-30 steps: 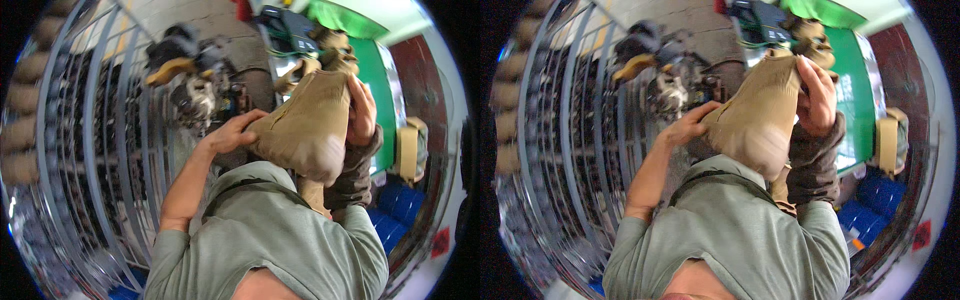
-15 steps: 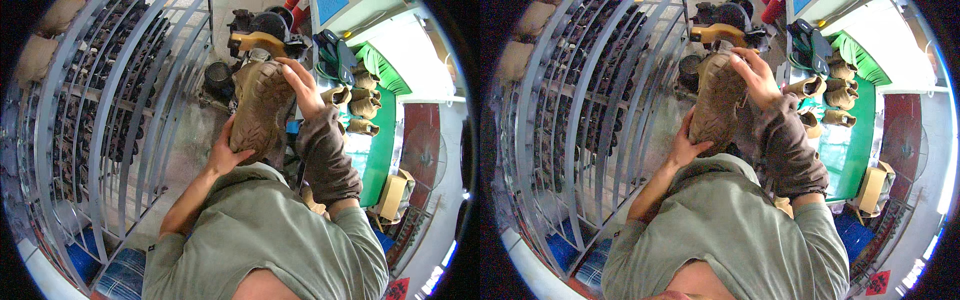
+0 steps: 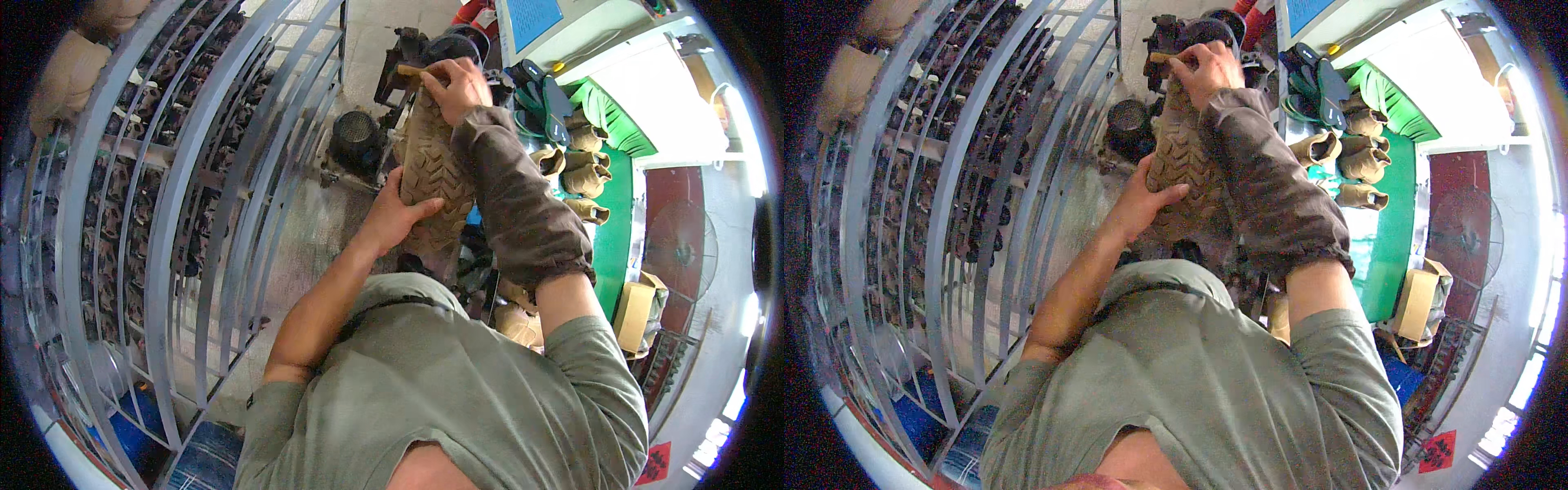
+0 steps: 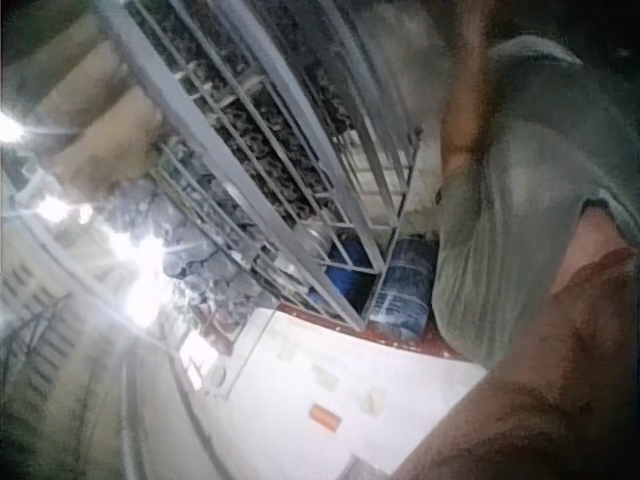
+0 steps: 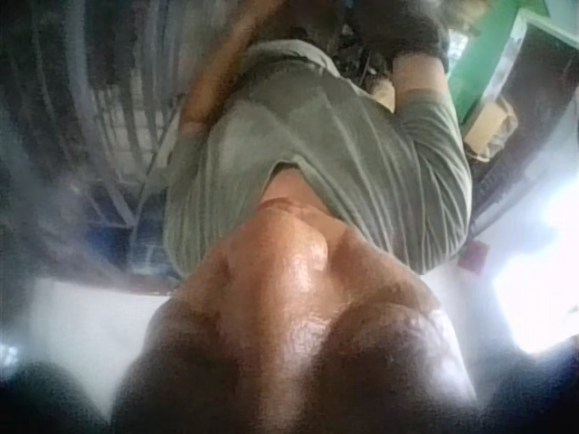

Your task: The person processes shoe components using a rotating finishing machine, picking up a shoe boot, applying it to the machine's buffer, and then placing the finished component onto a storage rack.

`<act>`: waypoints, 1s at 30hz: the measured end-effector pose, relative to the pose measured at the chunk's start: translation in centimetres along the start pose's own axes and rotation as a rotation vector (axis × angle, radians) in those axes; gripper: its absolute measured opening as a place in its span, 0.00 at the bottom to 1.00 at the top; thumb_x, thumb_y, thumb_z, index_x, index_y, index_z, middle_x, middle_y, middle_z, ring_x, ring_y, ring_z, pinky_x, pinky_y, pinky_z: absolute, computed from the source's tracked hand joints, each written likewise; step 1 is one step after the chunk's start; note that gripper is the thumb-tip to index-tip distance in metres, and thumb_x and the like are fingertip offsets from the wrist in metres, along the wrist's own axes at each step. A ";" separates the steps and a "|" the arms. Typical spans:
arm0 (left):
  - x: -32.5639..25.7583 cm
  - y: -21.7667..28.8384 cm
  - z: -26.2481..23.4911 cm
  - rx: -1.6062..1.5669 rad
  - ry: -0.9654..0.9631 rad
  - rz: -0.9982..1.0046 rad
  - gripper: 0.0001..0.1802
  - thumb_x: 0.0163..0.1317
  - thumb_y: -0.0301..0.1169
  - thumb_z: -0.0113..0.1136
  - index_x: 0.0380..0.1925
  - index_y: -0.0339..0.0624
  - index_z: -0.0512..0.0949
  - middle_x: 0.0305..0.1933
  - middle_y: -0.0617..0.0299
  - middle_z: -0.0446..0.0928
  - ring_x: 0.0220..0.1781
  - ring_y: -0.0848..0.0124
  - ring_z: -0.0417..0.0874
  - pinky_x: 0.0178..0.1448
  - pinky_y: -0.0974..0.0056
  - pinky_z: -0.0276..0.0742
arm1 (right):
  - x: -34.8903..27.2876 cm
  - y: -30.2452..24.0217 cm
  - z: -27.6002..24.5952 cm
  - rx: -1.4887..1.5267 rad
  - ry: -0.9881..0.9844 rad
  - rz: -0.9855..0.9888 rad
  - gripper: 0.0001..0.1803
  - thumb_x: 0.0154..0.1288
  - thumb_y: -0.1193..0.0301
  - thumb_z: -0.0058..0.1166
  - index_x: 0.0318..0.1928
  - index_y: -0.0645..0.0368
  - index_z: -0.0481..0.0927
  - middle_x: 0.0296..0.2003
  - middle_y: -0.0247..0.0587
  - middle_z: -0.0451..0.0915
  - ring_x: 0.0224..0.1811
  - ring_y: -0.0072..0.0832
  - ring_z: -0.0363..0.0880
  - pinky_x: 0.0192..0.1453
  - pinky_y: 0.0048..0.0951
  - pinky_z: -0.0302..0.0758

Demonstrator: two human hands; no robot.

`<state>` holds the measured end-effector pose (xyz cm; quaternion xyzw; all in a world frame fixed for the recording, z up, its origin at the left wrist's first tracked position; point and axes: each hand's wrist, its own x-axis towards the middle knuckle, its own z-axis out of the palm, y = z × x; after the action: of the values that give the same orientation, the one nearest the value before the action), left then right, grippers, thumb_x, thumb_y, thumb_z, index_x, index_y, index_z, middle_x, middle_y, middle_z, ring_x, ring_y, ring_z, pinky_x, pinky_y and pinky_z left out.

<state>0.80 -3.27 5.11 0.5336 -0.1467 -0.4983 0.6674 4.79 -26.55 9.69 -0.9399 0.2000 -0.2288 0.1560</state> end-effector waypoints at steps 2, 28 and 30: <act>0.1 0.4 -0.2 0.062 -0.020 0.011 0.49 0.55 0.33 0.74 0.70 0.37 0.53 0.64 0.49 0.71 0.64 0.62 0.74 0.70 0.59 0.68 | 0.0 0.7 0.4 -0.007 -0.026 0.020 0.18 0.62 0.52 0.60 0.43 0.51 0.86 0.45 0.49 0.79 0.49 0.47 0.78 0.54 0.41 0.76; -1.3 -4.7 -4.1 -0.125 -0.171 0.058 0.54 0.54 0.23 0.73 0.75 0.37 0.47 0.69 0.56 0.67 0.66 0.66 0.71 0.71 0.60 0.67 | -6.6 -4.7 -2.6 0.002 0.152 -0.266 0.18 0.59 0.69 0.59 0.51 0.56 0.79 0.53 0.40 0.79 0.59 0.42 0.75 0.65 0.42 0.69; -1.4 -4.8 -4.0 -0.076 -0.146 0.035 0.53 0.55 0.24 0.73 0.75 0.38 0.47 0.68 0.56 0.68 0.66 0.66 0.71 0.71 0.60 0.67 | -7.5 -5.8 -3.6 -0.018 0.144 -0.242 0.20 0.58 0.69 0.60 0.53 0.56 0.78 0.54 0.41 0.78 0.59 0.43 0.74 0.66 0.42 0.67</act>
<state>0.66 0.44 -0.11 0.4674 -0.1853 -0.5292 0.6834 -1.32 -18.90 12.21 -0.9397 0.0980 -0.3109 0.1039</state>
